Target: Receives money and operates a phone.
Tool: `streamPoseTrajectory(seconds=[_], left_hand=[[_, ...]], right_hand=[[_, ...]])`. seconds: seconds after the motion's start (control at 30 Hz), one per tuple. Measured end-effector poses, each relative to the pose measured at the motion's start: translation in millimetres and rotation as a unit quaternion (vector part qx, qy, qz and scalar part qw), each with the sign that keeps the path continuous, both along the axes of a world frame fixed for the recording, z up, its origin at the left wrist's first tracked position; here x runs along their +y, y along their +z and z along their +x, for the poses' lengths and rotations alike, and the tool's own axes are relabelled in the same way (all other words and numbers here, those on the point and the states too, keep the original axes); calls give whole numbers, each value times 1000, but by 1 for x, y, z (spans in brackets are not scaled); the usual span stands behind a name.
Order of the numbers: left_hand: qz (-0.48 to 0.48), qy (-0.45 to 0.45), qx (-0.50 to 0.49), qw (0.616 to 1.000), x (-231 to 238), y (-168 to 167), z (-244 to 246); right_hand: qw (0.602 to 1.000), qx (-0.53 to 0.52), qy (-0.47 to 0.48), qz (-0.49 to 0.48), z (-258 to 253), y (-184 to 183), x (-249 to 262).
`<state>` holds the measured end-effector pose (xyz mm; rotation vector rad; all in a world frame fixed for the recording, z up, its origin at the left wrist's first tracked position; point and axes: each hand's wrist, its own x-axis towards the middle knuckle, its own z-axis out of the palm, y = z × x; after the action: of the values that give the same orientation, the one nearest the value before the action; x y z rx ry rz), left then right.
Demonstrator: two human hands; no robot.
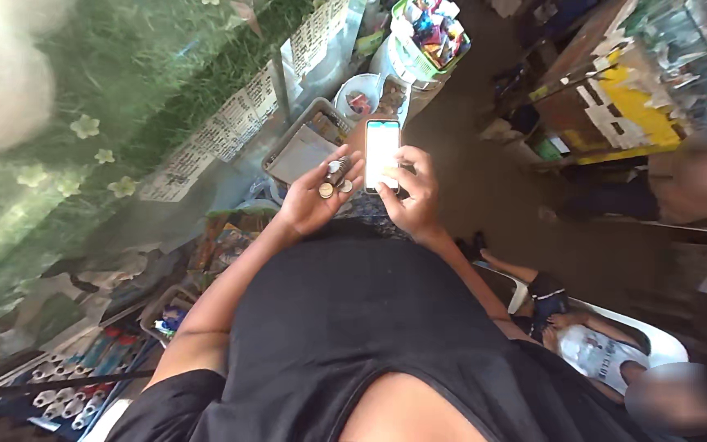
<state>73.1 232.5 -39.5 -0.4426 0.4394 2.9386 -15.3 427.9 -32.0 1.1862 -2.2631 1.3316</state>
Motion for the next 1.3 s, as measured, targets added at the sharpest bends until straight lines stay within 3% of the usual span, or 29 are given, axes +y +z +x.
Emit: streamPoseTrajectory(seconds=[0.23, 0.43, 0.6, 0.77, 1.0, 1.3], left_hand=[[-68, -55, 44, 995, 7, -2, 4], [-32, -74, 28, 996, 6, 2, 7], [-21, -97, 49, 994, 3, -1, 8], [-15, -128, 78, 989, -2, -6, 8], [-7, -143, 88, 986, -5, -10, 7], [-3, -142, 88, 986, -10, -9, 9]], right_hand=[[993, -47, 26, 102, -1, 26, -36], [974, -132, -21, 181, -9, 42, -32], [952, -245, -11, 183, -8, 42, -29], [915, -384, 26, 122, -11, 38, -24], [924, -337, 8, 178, -6, 37, -22], [918, -369, 7, 144, 0, 39, -27]])
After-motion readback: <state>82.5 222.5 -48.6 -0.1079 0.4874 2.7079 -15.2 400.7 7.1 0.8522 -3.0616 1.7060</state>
